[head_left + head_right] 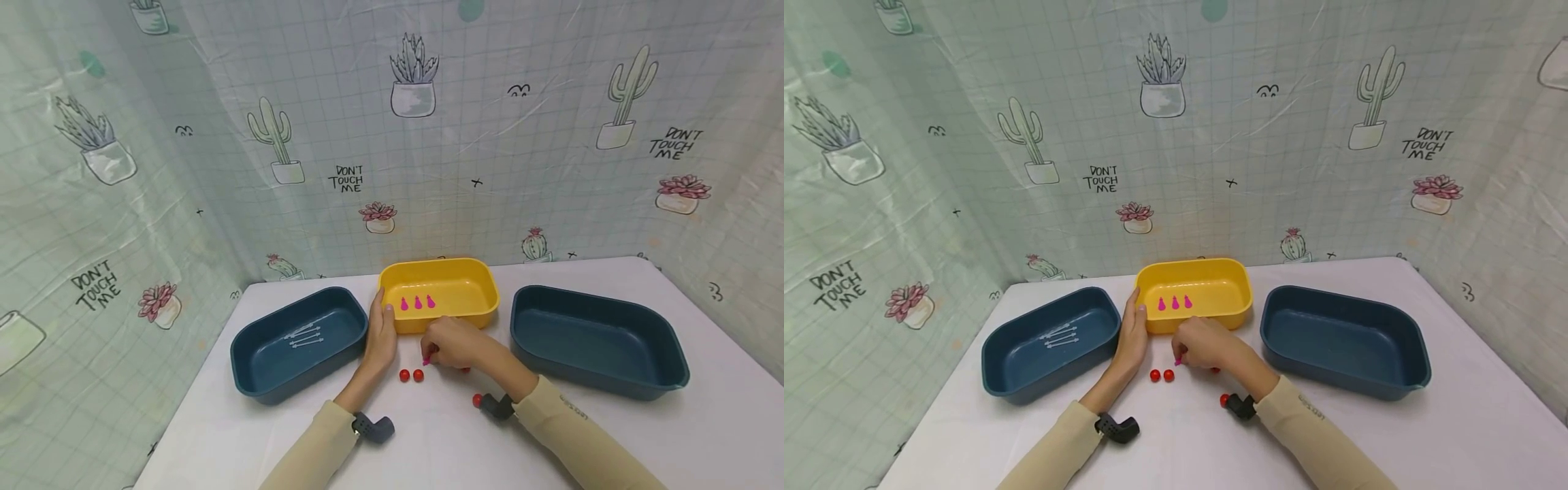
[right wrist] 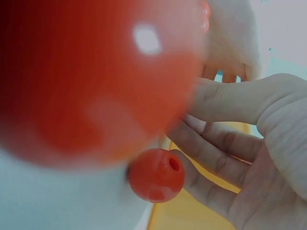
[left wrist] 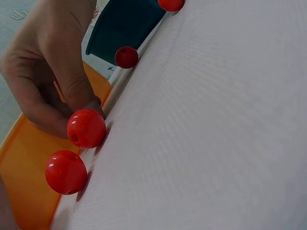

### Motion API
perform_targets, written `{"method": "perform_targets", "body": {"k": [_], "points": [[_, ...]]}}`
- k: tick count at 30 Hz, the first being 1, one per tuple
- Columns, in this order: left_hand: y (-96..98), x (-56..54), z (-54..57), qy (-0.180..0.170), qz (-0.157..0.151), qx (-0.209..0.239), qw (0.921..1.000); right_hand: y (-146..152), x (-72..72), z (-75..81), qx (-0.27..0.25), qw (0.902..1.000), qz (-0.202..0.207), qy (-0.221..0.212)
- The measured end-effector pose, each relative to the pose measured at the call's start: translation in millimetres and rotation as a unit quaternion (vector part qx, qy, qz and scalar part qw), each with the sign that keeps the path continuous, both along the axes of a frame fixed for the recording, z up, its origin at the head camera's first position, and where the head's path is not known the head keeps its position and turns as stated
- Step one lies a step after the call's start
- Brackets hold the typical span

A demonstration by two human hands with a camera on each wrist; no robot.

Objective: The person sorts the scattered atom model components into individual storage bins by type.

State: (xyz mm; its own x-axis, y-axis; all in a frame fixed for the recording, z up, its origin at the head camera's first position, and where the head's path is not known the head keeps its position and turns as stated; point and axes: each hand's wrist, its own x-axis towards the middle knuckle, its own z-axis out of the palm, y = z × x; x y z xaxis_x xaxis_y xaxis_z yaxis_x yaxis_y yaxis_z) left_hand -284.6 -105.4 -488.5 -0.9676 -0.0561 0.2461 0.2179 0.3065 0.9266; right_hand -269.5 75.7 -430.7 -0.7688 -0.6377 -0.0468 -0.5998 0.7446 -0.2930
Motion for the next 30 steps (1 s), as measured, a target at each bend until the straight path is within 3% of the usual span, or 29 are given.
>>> {"method": "perform_targets", "body": {"k": [16,30], "points": [[0.9,0.7,3.0,0.002,-0.003,0.002,1.0000,3.3,-1.0,2.5,-0.006,0.9997,-0.010,-0.019],[1.5,1.3,3.6,-0.003,-0.001,0.004,1.0000,7.2,-6.7,-0.8,-0.031,0.9988,0.026,-0.028]]}}
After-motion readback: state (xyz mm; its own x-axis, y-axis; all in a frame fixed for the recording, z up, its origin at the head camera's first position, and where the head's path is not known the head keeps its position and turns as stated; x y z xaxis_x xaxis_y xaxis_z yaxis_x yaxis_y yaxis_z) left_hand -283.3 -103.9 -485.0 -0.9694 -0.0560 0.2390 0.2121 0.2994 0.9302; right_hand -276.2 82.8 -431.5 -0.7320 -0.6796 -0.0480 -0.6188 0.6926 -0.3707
